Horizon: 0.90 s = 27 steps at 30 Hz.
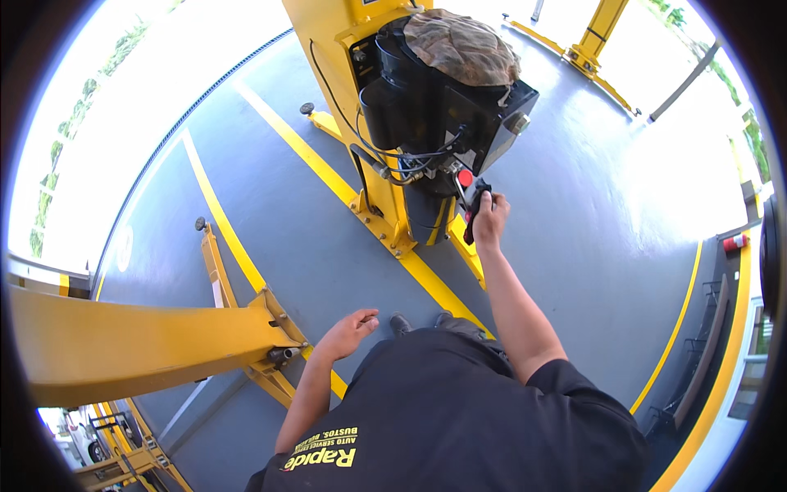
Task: The person wipes the yellow arms and black motor housing of a car lift with a dark cloth. They move around the lift, kneeling and standing to reach different sections, and continue wiping until the end of the clip.
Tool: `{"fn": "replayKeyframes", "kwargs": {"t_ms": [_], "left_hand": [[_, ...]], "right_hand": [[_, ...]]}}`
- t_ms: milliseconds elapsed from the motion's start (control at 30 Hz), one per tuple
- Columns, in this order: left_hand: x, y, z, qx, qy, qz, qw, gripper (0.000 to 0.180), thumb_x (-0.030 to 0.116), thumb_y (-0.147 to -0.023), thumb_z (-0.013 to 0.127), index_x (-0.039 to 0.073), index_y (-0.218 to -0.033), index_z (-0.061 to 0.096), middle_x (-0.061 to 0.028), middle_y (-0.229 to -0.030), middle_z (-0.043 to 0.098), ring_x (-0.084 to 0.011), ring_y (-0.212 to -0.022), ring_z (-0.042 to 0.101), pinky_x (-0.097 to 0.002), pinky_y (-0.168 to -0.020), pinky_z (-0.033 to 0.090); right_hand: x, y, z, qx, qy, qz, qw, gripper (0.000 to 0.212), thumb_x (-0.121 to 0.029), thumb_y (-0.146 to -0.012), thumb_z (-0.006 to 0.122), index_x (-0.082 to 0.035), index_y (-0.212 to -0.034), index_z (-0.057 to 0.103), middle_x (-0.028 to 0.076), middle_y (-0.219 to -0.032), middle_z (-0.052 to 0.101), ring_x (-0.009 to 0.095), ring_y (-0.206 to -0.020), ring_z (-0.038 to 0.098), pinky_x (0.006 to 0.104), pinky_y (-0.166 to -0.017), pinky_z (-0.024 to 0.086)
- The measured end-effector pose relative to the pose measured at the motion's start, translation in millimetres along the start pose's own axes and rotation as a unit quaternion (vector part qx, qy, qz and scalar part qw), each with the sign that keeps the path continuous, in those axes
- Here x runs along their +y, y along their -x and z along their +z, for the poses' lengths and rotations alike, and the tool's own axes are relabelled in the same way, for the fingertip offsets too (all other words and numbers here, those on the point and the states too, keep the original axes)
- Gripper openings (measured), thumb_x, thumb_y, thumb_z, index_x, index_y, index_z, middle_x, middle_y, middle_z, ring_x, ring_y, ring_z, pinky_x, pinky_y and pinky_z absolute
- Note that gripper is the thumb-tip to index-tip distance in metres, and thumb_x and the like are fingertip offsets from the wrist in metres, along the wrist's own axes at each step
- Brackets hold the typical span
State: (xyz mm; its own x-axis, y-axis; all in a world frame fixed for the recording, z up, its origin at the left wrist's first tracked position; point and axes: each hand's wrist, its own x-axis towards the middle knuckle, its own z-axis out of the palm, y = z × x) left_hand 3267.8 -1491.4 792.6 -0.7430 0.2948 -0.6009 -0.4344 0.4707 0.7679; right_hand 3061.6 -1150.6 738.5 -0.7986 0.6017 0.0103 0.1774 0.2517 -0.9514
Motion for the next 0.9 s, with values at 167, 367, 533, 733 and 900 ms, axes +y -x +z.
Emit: {"fn": "replayKeyframes", "kwargs": {"t_ms": [167, 367, 533, 733, 900], "left_hand": [[5, 11, 18, 0.014, 0.033, -0.043, 0.998, 0.053, 0.037, -0.109, 0.061, 0.002, -0.148, 0.056, -0.0170, -0.142, 0.066, -0.0255, -0.134, 0.061, -0.0354, -0.112, 0.045], [9, -2, 18, -0.037, 0.013, -0.049, 0.998, 0.051, 0.034, -0.111, 0.058, 0.001, -0.149, 0.054, -0.0155, -0.139, 0.067, -0.0229, -0.133, 0.062, -0.0340, -0.113, 0.045], [22, -44, -30, -0.083, -0.015, -0.019, 0.996, 0.051, 0.034, -0.111, 0.058, 0.001, -0.150, 0.053, -0.0153, -0.142, 0.066, -0.0228, -0.134, 0.061, -0.0326, -0.112, 0.045], [24, -90, -123, -0.134, -0.095, 0.018, 0.986, 0.050, 0.033, -0.111, 0.059, 0.001, -0.149, 0.055, -0.0159, -0.138, 0.068, -0.0229, -0.130, 0.063, -0.0332, -0.110, 0.047], [9, -107, -210, -0.134, -0.109, 0.021, 0.985, 0.049, 0.034, -0.109, 0.061, 0.000, -0.146, 0.058, -0.0187, -0.135, 0.070, -0.0253, -0.127, 0.065, -0.0350, -0.108, 0.049]], "right_hand": [[-31, 18, -50, -0.035, -0.166, 0.083, 0.982, 0.031, -0.033, -0.107, 0.062, -0.003, -0.112, 0.069, 0.012, -0.125, 0.057, 0.022, -0.115, 0.060, 0.0370, -0.101, 0.049], [-103, 35, -74, -0.236, -0.541, 0.220, 0.776, 0.030, -0.028, -0.107, 0.057, -0.003, -0.119, 0.066, 0.012, -0.118, 0.072, 0.022, -0.107, 0.069, 0.0384, -0.099, 0.054], [-132, 54, -49, -0.206, -0.612, 0.254, 0.720, 0.037, -0.022, -0.105, 0.048, 0.004, -0.123, 0.067, 0.017, -0.122, 0.075, 0.028, -0.106, 0.074, 0.0406, -0.098, 0.059], [-141, 69, -1, -0.172, -0.656, 0.120, 0.725, 0.038, -0.017, -0.107, 0.042, 0.005, -0.126, 0.065, 0.018, -0.124, 0.073, 0.030, -0.114, 0.071, 0.0441, -0.103, 0.056], [-151, 97, 5, -0.020, -0.609, 0.140, 0.781, 0.038, -0.018, -0.105, 0.042, 0.004, -0.125, 0.066, 0.017, -0.120, 0.074, 0.030, -0.111, 0.071, 0.0436, -0.099, 0.058]]}}
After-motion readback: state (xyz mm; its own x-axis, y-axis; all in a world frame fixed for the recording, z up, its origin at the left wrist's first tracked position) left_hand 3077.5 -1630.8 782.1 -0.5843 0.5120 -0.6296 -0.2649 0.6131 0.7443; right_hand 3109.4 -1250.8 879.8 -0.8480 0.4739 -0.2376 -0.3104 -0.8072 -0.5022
